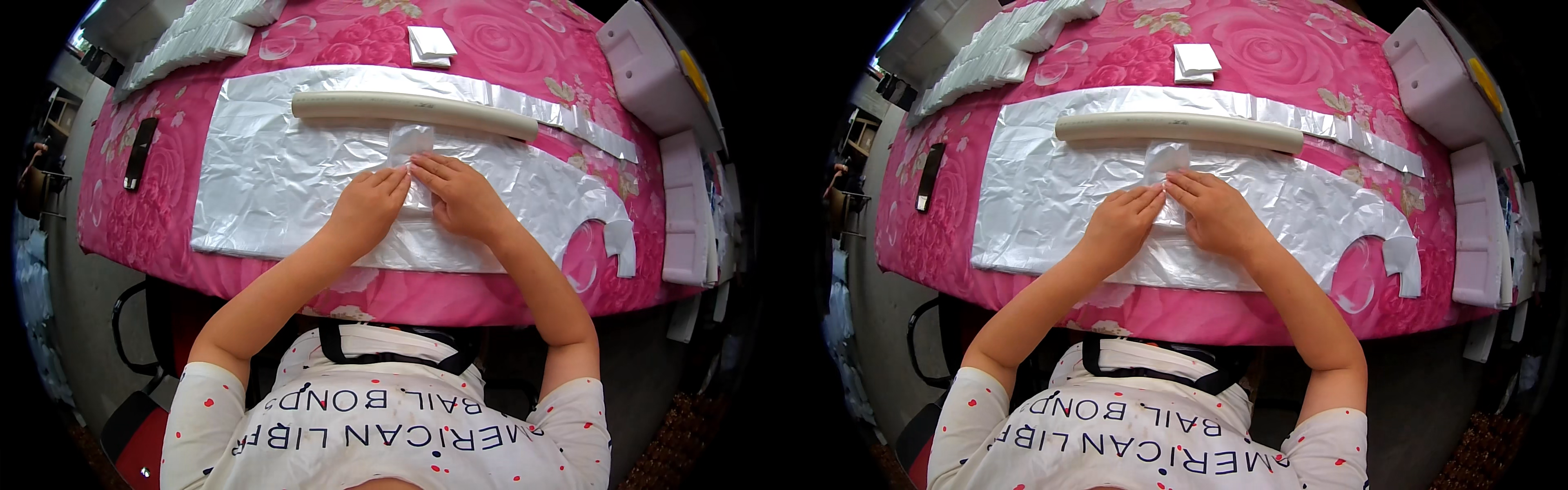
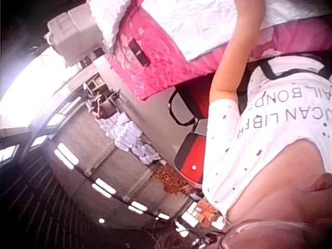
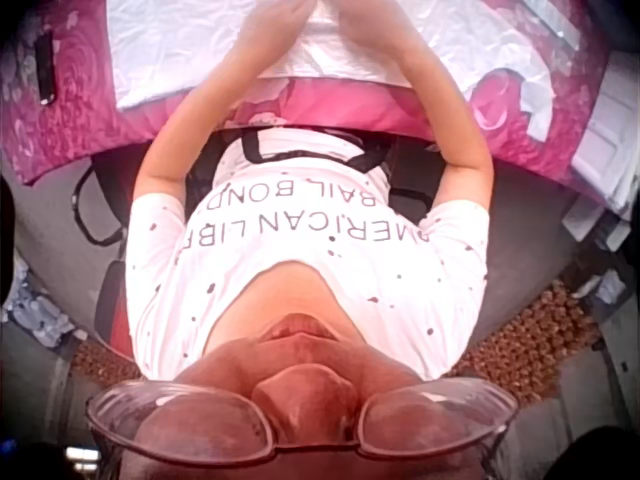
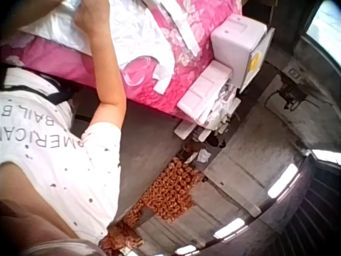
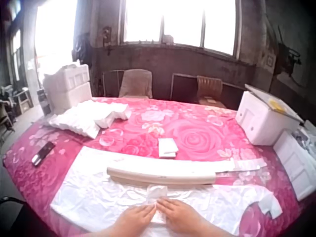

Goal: The person wraps small white rectangular items in clear plastic film on a pink floral tablecloth. They unroll the film, place an item, fold the film around it, and stack the wrapped unit. The process repeats with multiple items.

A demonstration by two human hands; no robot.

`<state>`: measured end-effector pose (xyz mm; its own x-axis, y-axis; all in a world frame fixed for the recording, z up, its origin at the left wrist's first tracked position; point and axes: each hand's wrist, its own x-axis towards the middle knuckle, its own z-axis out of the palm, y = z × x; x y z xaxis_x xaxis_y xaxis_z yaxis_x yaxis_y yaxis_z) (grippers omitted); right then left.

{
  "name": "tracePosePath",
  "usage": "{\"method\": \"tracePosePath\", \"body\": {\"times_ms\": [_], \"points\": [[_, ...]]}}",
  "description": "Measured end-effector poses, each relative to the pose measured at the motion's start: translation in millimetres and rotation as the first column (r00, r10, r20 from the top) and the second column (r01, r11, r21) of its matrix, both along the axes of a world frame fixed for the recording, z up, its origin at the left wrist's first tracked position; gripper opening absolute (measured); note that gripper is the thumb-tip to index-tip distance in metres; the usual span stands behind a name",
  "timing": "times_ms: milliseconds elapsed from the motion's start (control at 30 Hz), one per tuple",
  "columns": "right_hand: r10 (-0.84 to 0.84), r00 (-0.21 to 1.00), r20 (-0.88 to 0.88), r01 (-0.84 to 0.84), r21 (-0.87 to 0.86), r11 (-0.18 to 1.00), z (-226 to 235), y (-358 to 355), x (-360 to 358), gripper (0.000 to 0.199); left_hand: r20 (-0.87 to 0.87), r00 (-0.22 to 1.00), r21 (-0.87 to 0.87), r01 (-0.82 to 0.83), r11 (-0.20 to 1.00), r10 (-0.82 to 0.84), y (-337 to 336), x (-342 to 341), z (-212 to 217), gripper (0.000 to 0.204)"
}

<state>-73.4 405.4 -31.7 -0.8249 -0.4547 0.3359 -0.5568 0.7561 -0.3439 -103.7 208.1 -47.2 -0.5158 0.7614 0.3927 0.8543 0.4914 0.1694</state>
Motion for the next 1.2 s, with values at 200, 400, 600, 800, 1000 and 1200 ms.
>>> {"method": "tracePosePath", "body": {"times_ms": [200,400,600,800,1000,1200], "points": [[0.076,0.997,-0.004,-0.076,-0.096,0.992,-2.9,-1.3,23.4,0.041,0.154,0.972,0.103,0.165,0.981,-0.179,-19.4,24.2,15.6,0.042],[0.080,0.997,-0.012,-0.081,-0.196,0.977,0.4,-16.8,55.8,0.036,0.269,0.947,0.128,0.145,0.981,-0.175,-39.5,46.2,16.5,0.051],[-0.129,0.776,0.617,0.451,-0.401,0.798,6.9,-15.3,41.1,0.014,0.545,0.827,-0.023,-0.149,0.989,0.137,-25.5,43.6,30.7,0.045],[-0.161,0.453,0.877,0.631,-0.188,0.753,23.1,-14.8,3.1,0.029,0.779,0.587,0.096,-0.458,0.884,0.219,-8.8,11.8,19.0,0.063],[-0.098,0.324,0.941,0.634,-0.139,0.760,25.5,-9.5,-11.6,0.026,0.758,0.616,0.153,-0.488,0.860,0.215,-8.1,10.8,29.4,0.067],[-0.060,0.259,0.964,0.647,-0.127,0.752,23.4,-5.9,-16.9,0.026,0.224,0.971,0.150,-0.118,0.982,0.083,6.0,25.2,17.7,0.067]]}}
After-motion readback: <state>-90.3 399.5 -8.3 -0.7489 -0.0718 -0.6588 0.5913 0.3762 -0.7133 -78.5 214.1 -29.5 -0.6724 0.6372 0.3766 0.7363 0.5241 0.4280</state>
